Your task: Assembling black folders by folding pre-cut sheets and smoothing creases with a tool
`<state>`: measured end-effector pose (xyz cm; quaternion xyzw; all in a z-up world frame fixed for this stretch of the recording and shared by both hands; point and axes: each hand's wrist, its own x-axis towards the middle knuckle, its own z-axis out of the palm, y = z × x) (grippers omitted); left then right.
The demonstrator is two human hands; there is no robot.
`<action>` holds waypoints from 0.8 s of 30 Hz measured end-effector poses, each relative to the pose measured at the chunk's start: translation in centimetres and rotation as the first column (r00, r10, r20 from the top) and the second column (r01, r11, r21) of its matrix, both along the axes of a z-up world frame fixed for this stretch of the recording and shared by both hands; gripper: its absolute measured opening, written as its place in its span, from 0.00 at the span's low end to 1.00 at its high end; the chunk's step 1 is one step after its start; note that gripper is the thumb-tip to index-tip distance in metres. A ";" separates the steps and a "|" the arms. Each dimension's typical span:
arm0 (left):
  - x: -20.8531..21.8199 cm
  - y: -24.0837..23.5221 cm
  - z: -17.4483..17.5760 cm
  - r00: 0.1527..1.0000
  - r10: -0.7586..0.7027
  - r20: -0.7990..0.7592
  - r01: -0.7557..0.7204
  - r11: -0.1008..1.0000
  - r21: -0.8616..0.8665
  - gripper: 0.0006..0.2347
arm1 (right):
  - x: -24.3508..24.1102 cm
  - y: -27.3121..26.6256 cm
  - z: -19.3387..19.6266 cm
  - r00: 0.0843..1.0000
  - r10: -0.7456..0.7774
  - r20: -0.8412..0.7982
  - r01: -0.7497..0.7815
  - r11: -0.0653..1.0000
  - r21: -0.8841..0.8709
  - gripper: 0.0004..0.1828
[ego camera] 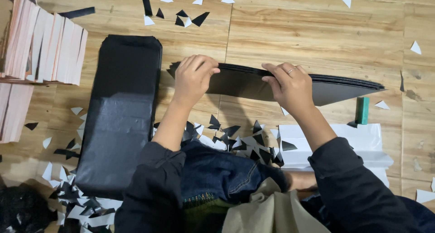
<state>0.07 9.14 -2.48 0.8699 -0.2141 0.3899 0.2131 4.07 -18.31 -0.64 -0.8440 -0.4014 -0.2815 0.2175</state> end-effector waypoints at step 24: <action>2.6 -5.6 -1.4 0.997 0.050 -0.061 -0.019 0.902 0.431 0.12 | 1.5 -11.9 -1.2 0.915 -0.121 0.384 0.278 0.880 -0.385 0.13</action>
